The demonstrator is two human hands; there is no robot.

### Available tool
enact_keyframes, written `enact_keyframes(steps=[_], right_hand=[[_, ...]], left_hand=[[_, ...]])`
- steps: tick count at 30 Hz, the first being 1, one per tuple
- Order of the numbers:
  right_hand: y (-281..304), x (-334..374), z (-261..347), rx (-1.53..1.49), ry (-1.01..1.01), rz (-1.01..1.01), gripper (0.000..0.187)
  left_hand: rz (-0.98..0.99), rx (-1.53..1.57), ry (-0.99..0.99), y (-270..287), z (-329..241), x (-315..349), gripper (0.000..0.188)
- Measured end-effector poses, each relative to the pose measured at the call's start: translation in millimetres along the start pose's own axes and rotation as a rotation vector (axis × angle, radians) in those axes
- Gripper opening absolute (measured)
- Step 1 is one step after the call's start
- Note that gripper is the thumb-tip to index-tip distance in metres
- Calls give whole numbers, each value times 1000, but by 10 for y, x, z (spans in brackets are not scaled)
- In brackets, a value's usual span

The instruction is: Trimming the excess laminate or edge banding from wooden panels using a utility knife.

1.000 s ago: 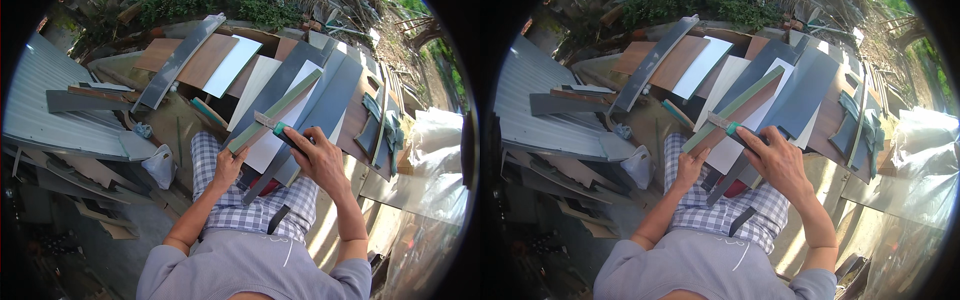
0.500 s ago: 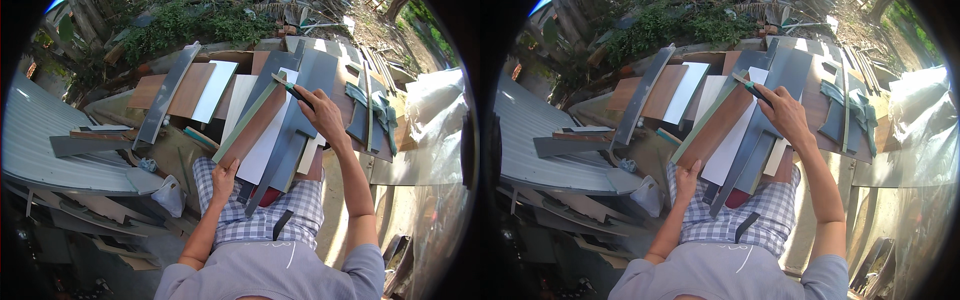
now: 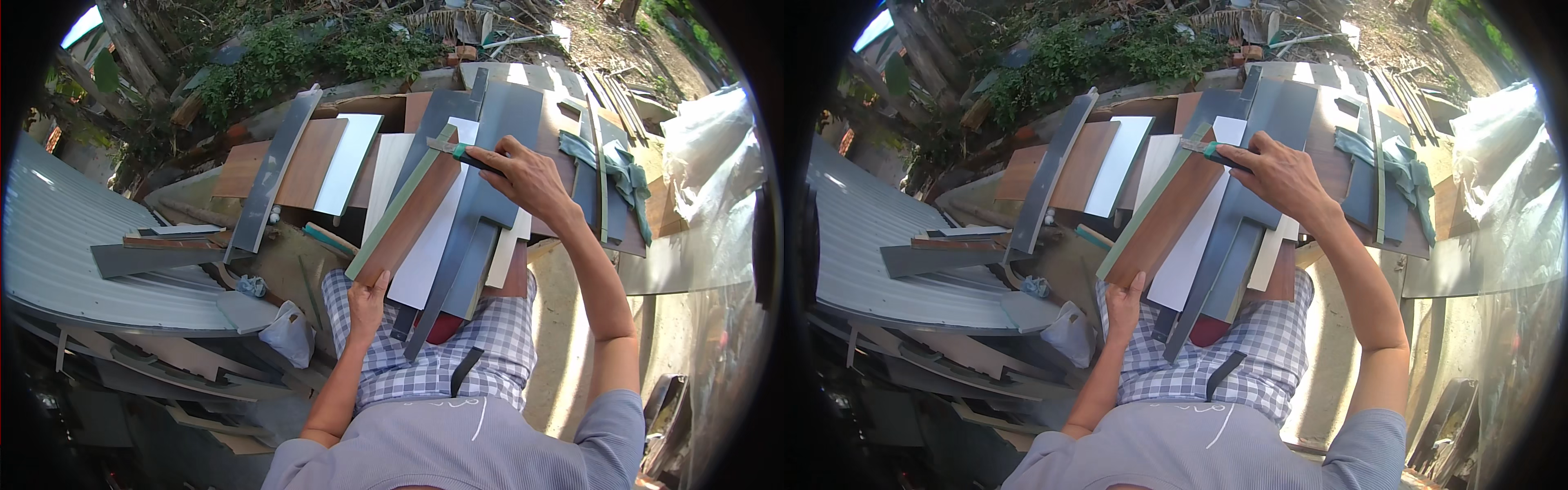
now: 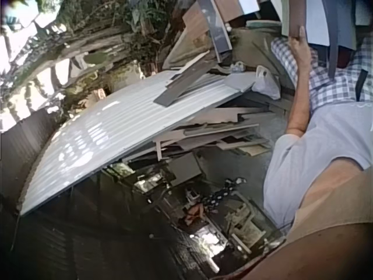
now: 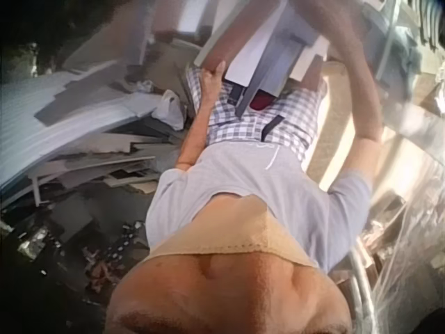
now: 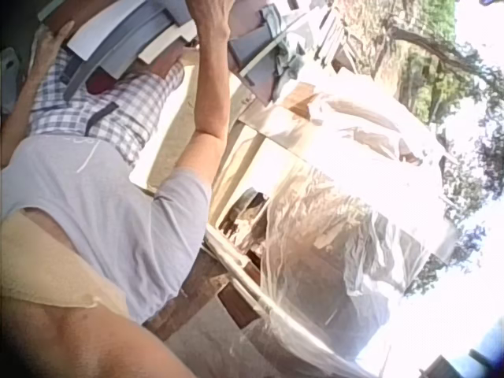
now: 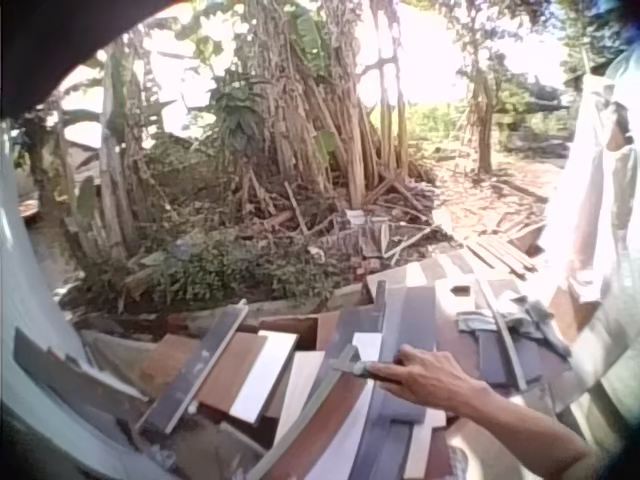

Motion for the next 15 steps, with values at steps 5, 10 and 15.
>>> enact_keyframes(steps=[5, 10, 15], right_hand=[[-17, -135, -293, 50, -204, -46, 33], [-94, -99, -346, -409, -275, 37, 36], [-126, -123, -319, -662, -461, 245, 38]], left_hand=[[26, 3, 55, 10, -51, 2, 31], [11, 8, 42, 11, -3, 6, 31], [7, 24, 64, 12, -29, -1, 32]])
Point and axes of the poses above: each hand's wrist, its own x-axis away from the middle knuckle, its own y-axis out of the back of the hand, z = x × y, the point moved 1 cm from there along -x, towards the middle knuckle, and after that the axes turned 5 degrees about -y, right-handed, at the moved point
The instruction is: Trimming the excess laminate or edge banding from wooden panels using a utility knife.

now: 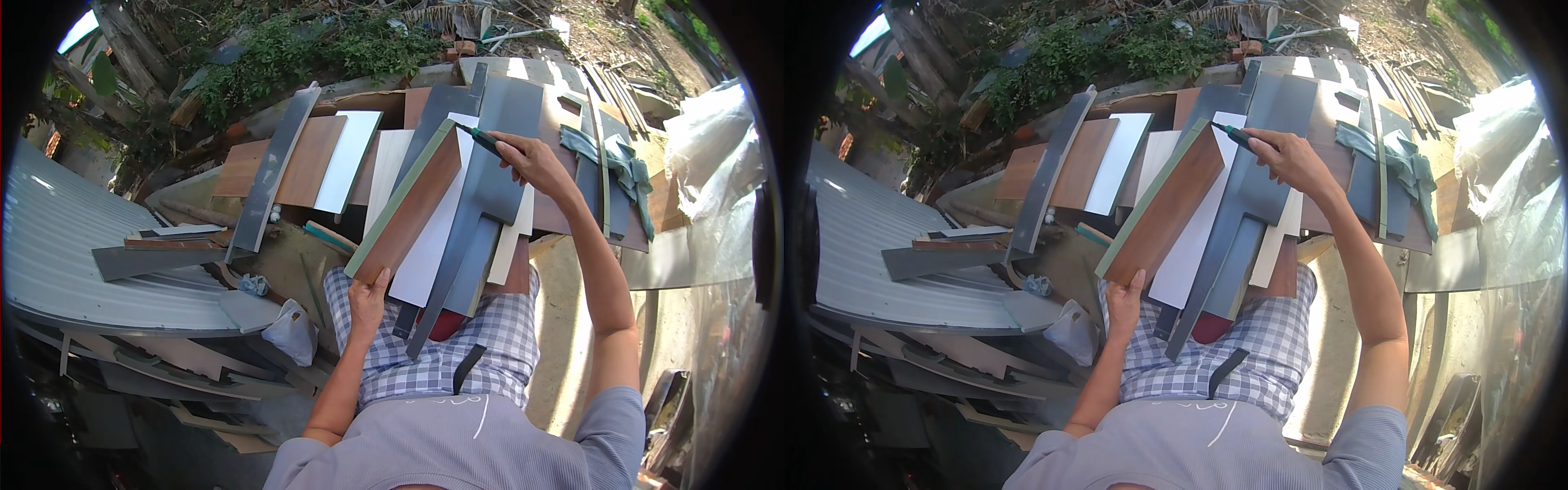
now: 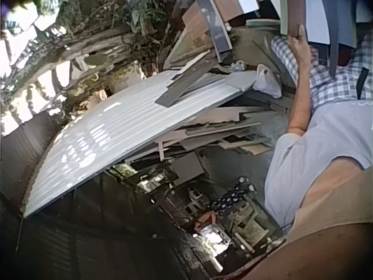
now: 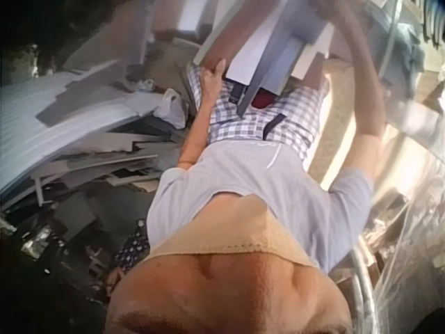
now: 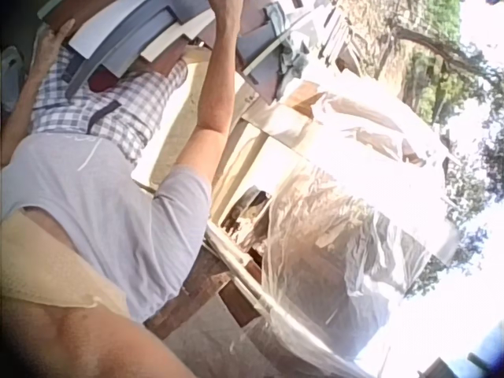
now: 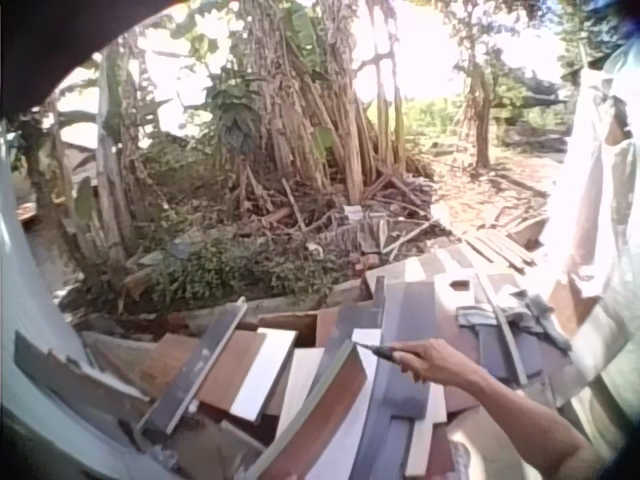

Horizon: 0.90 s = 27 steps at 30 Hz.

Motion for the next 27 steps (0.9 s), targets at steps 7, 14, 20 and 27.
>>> enact_keyframes(steps=[7, 14, 20, 27], right_hand=[[-101, -109, -258, -63, -96, 173, 39], [-221, -172, -466, 19, -195, 282, 40], [-281, -103, -462, -27, -234, 267, 40], [-448, 52, -606, -62, -185, 95, 41]], left_hand=[[-21, 41, 14, -16, -3, -12, 34], [-1, 44, 53, 10, 6, -15, 33], [-33, 124, 24, 11, 128, -51, 37], [-105, 199, 15, 50, -44, -124, 36]])
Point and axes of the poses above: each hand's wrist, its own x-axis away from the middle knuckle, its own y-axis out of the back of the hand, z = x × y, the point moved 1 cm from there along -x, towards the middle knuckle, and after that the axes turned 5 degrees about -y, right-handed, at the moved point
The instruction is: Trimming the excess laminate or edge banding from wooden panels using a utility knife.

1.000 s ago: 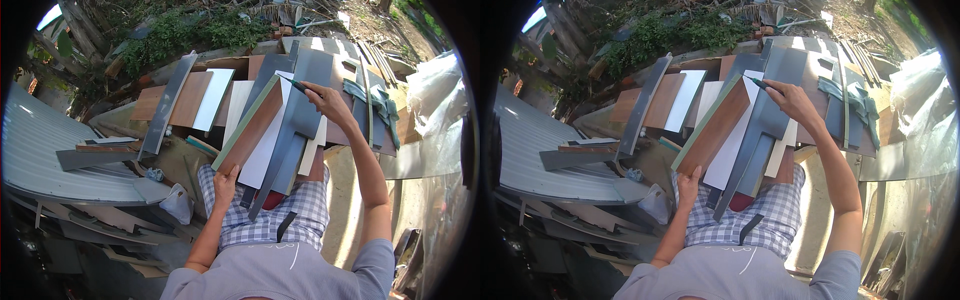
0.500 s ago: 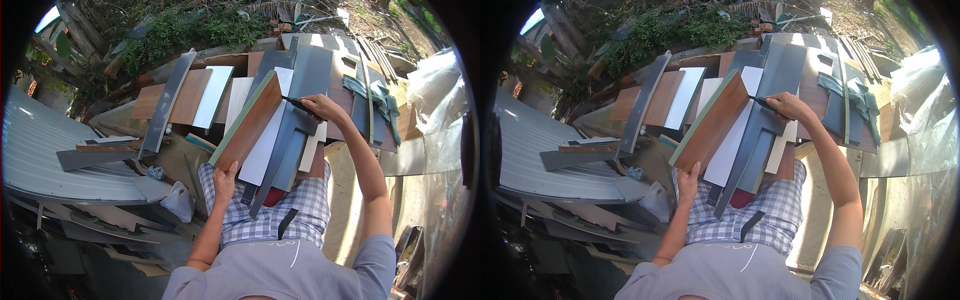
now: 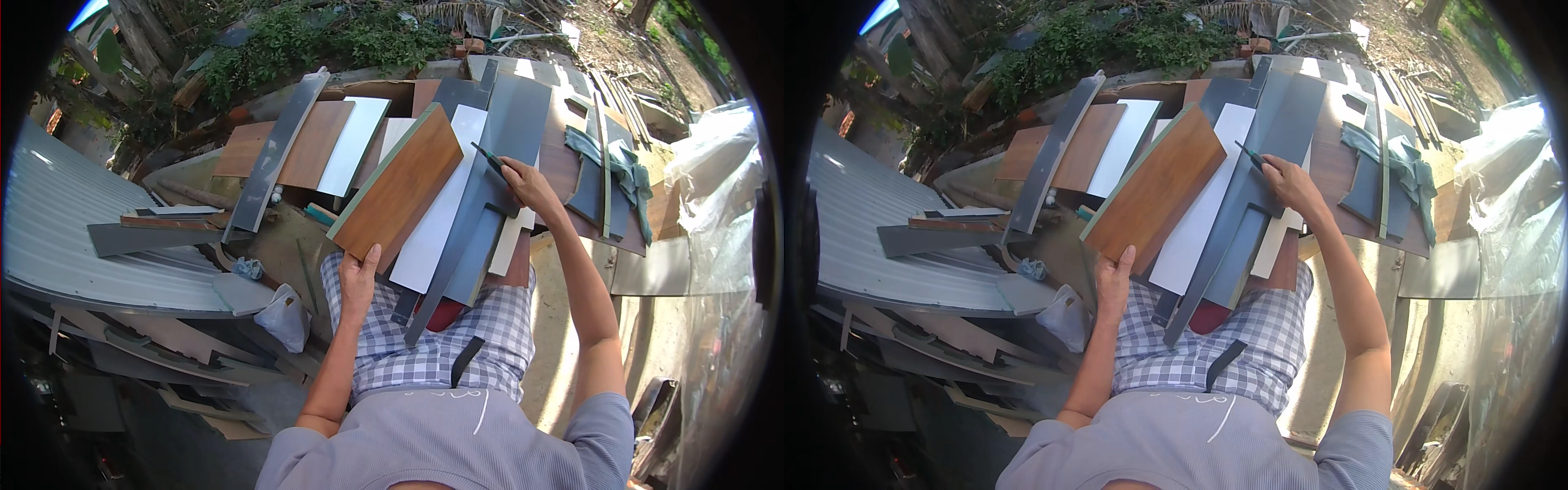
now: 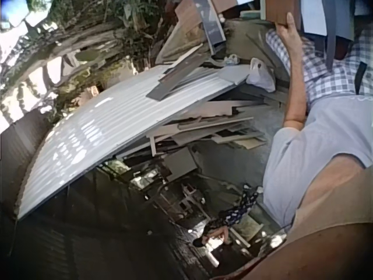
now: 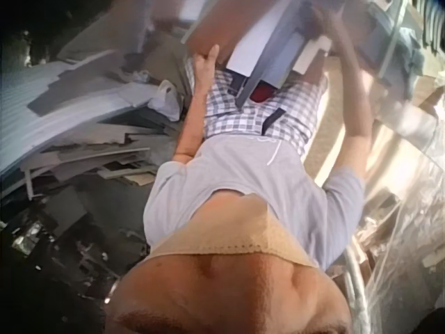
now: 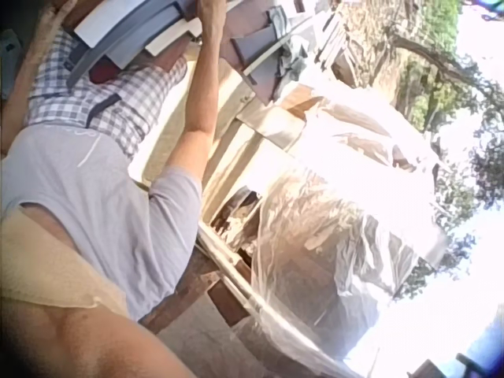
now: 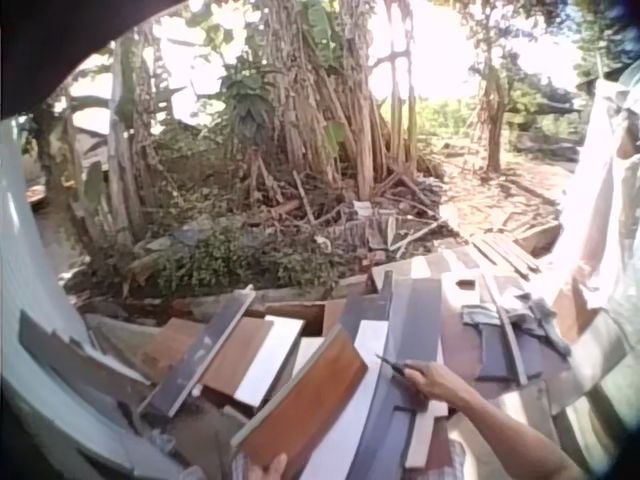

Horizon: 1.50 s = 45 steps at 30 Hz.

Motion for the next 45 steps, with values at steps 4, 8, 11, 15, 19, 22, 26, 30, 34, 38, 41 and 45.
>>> enact_keyframes(steps=[4, 8, 11, 15, 19, 22, 26, 30, 34, 38, 41, 45], right_hand=[[-28, 122, 102, 2, 165, -192, 41], [-28, 478, 449, 26, 296, -344, 43], [-71, 773, 761, 34, 447, -368, 48], [-250, 957, 1177, -133, 556, -313, 58], [-265, 1162, 1716, -320, 690, -141, 49], [-341, 1255, 1974, -404, 770, 6, 49], [-377, 1024, 1903, -241, 736, -96, 47], [-282, 933, 1946, -281, 669, -128, 45], [-217, 709, 1905, -341, 669, -135, 42], [-222, 624, 1934, -108, 710, -269, 48], [-5, 1028, 2104, 268, 1076, -588, 50], [54, 1716, 2179, 606, 1013, -240, 56]], left_hand=[[-8, -47, -91, 197, -301, -173, 35], [-88, -18, -112, 223, -728, -319, 34], [-95, -42, -153, 271, -960, -422, 32], [-122, -72, -247, 503, -1196, -437, 31], [113, -299, -248, 554, -1698, -343, 32], [219, -384, -388, 430, -1914, -367, 31], [240, -374, -408, 413, -1860, -491, 37], [283, 126, -415, 392, -1665, -621, 65], [376, 526, -121, 140, -1189, -593, 82], [198, 135, -92, -62, -1088, -503, 29], [156, -11, -109, -143, -1217, -508, 30], [86, -11, -222, -172, -1241, -483, 31]])
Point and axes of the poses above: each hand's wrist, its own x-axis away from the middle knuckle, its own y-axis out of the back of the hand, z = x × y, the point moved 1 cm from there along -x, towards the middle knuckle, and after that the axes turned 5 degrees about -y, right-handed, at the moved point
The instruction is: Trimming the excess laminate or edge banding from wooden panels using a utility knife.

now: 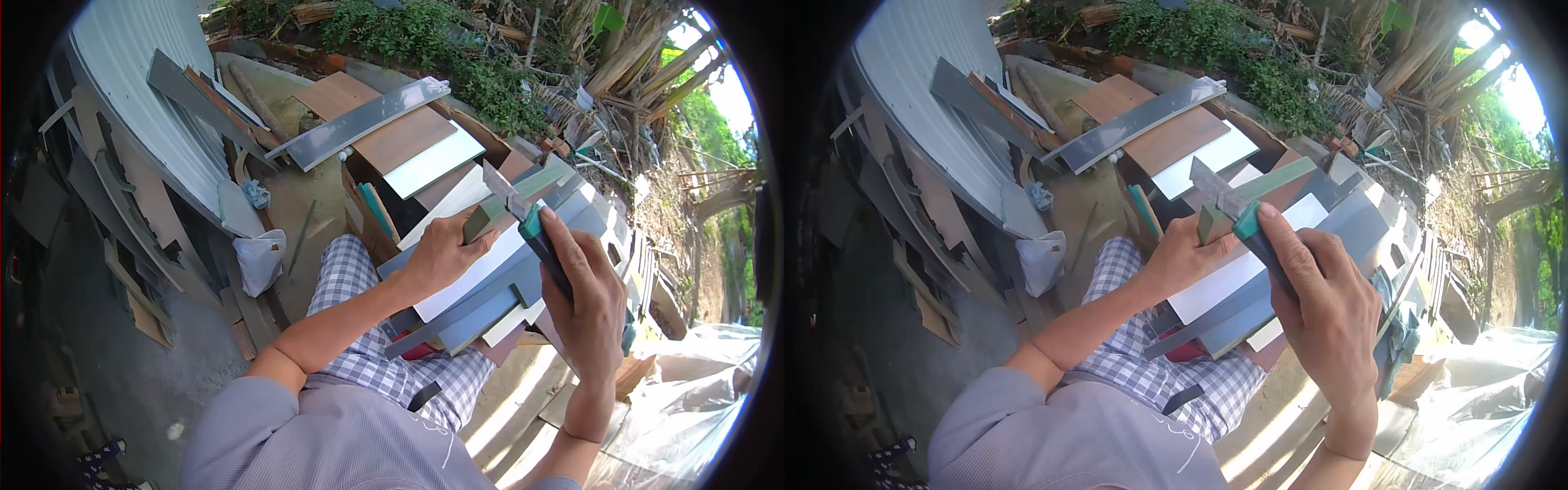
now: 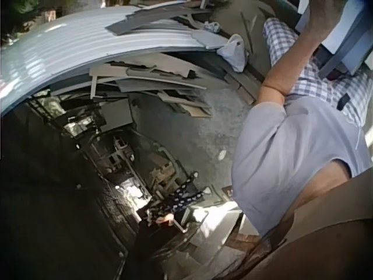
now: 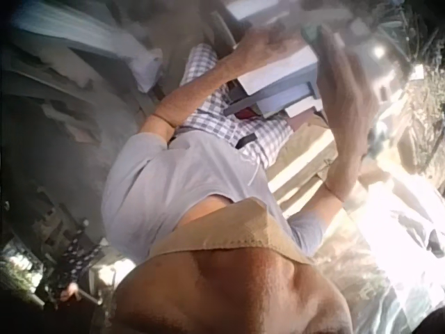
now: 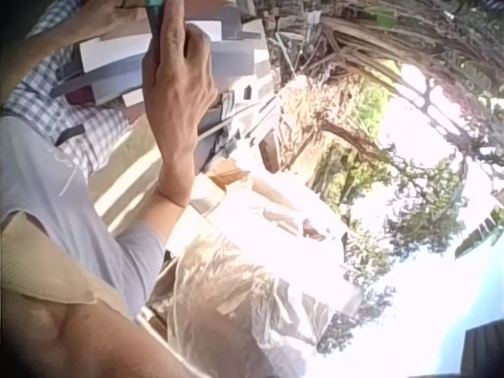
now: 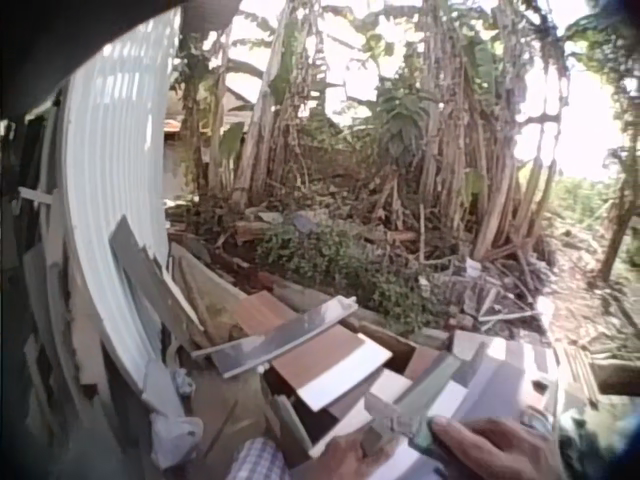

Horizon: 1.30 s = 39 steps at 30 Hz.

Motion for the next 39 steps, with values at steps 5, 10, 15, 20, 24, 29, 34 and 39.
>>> enact_keyframes(steps=[5, 10, 15, 20, 24, 29, 34, 39], right_hand=[[-4, 113, 11, 82, 10, 119, 53], [1, 77, -153, 108, -28, 106, 55], [-8, -152, -600, 143, -199, 76, 52], [-350, -72, -1405, -105, -537, -87, 49], [-872, 206, -1010, -1195, -724, -177, 46], [-1267, 210, -634, -1372, -575, -325, 40], [-1144, 243, -650, -1190, -532, -267, 43], [-1158, 288, -582, -1265, -536, -120, 43]], left_hand=[[36, -129, 39, 7, 39, 10, 31], [1, -48, -21, -49, 21, -17, 30], [-10, 4, 18, -10, 44, -7, 29], [21, -46, 17, -81, 114, -27, 32], [-74, 126, 28, -200, 27, 41, 57], [120, 269, -183, -501, -3, 152, 85], [104, -559, -694, -62, -168, -232, 115], [610, -813, -954, 172, -484, -710, 100]])
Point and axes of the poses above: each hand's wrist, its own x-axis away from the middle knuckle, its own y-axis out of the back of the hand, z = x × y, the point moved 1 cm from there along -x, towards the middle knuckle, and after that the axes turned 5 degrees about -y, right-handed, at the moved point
